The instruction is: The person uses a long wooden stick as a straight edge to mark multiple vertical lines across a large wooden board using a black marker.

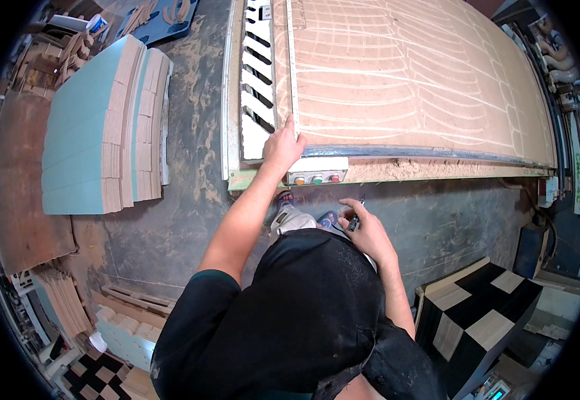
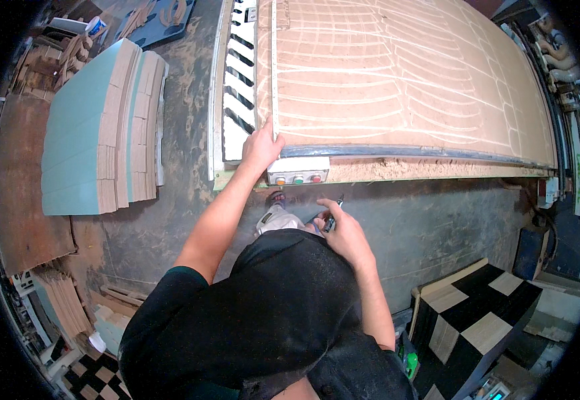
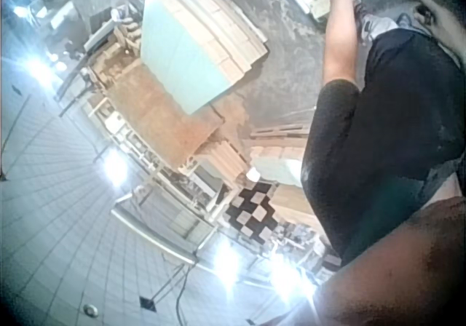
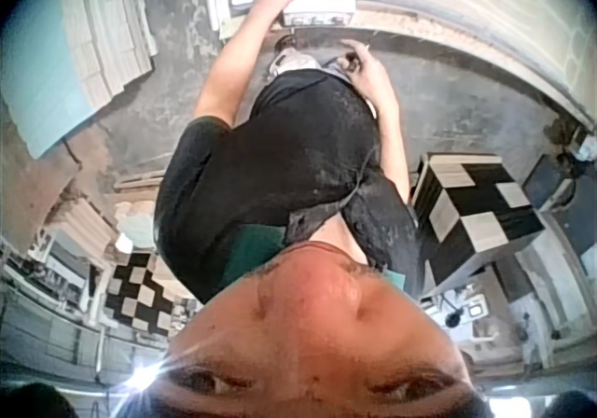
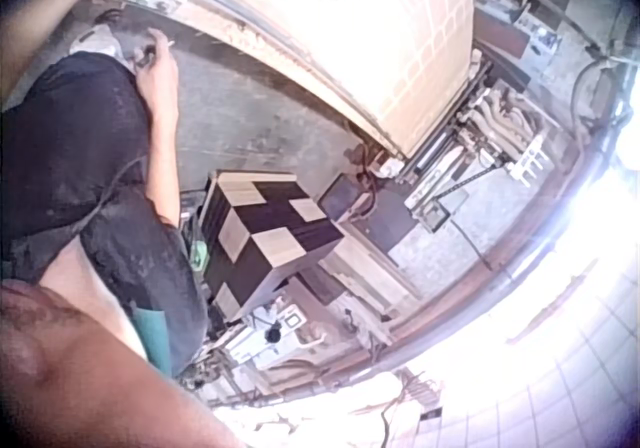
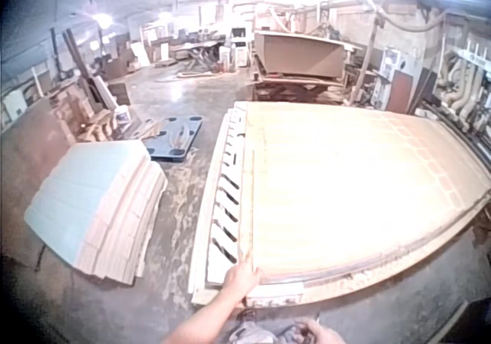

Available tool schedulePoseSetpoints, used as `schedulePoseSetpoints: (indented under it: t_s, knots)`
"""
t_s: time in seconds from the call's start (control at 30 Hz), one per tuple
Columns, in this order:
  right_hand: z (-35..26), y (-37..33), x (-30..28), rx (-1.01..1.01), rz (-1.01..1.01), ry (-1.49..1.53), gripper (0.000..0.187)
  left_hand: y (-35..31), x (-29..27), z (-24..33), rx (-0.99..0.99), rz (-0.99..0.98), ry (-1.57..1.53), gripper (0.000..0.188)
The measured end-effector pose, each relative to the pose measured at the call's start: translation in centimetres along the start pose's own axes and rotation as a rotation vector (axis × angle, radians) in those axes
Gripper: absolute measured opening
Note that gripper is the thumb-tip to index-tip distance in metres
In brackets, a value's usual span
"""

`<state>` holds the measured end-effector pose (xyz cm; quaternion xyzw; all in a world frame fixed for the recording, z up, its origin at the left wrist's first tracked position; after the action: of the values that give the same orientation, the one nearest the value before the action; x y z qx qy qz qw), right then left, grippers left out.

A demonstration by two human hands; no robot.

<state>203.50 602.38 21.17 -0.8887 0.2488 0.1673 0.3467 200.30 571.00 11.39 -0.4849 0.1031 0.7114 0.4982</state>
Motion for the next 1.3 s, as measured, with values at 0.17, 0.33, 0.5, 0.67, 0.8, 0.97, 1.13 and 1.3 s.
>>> schedulePoseSetpoints:
  t_s: [0.17, 0.33, 0.5, 0.67, 0.8, 0.97, 1.13, 1.3]
  knots:
    - [-0.3, 0.0, -0.2, 0.005, -0.003, -0.002, 0.050, 0.2, -0.2, 0.9, -0.069, -0.042, -0.003, 0.081]
    - [-0.5, -0.3, -0.3, -0.018, 0.001, -0.005, 0.050, 0.3, -0.2, 0.4, -0.075, 0.012, -0.055, 0.079]
    - [0.1, -0.7, 0.2, -0.027, -0.003, -0.018, 0.049, 0.5, -0.5, 0.6, -0.045, 0.020, -0.001, 0.080]
    - [0.2, -0.8, 0.4, -0.046, -0.002, -0.024, 0.049, 0.3, -1.6, 0.2, -0.086, -0.044, -0.083, 0.083]
    - [0.4, -1.0, 0.2, -0.045, 0.015, -0.006, 0.048, -2.2, -3.2, 0.1, 0.209, 0.004, -0.134, 0.098]
    - [1.1, -0.8, 0.4, -0.040, -0.006, -0.017, 0.048, -3.9, -2.4, -0.3, 0.275, -0.084, 0.163, 0.117]
    - [0.1, -0.3, 0.5, -0.045, -0.035, -0.036, 0.049, -4.4, -2.5, -1.1, 0.332, 0.052, 0.238, 0.115]
    - [-0.9, 3.3, 0.1, -0.255, 0.025, -0.086, 0.050, -3.9, -2.1, -2.0, 0.380, 0.074, 0.169, 0.107]
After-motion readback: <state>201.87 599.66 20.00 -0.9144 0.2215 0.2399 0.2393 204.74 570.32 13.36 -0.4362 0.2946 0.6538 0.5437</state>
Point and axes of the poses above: each hand's wrist, its own y-axis towards the middle knuckle, its own x-axis out of the palm, z = x × y, the point moved 9 cm from there along y, towards the middle knuckle, and after that the axes turned 6 degrees about -z, right-handed, at the moved point
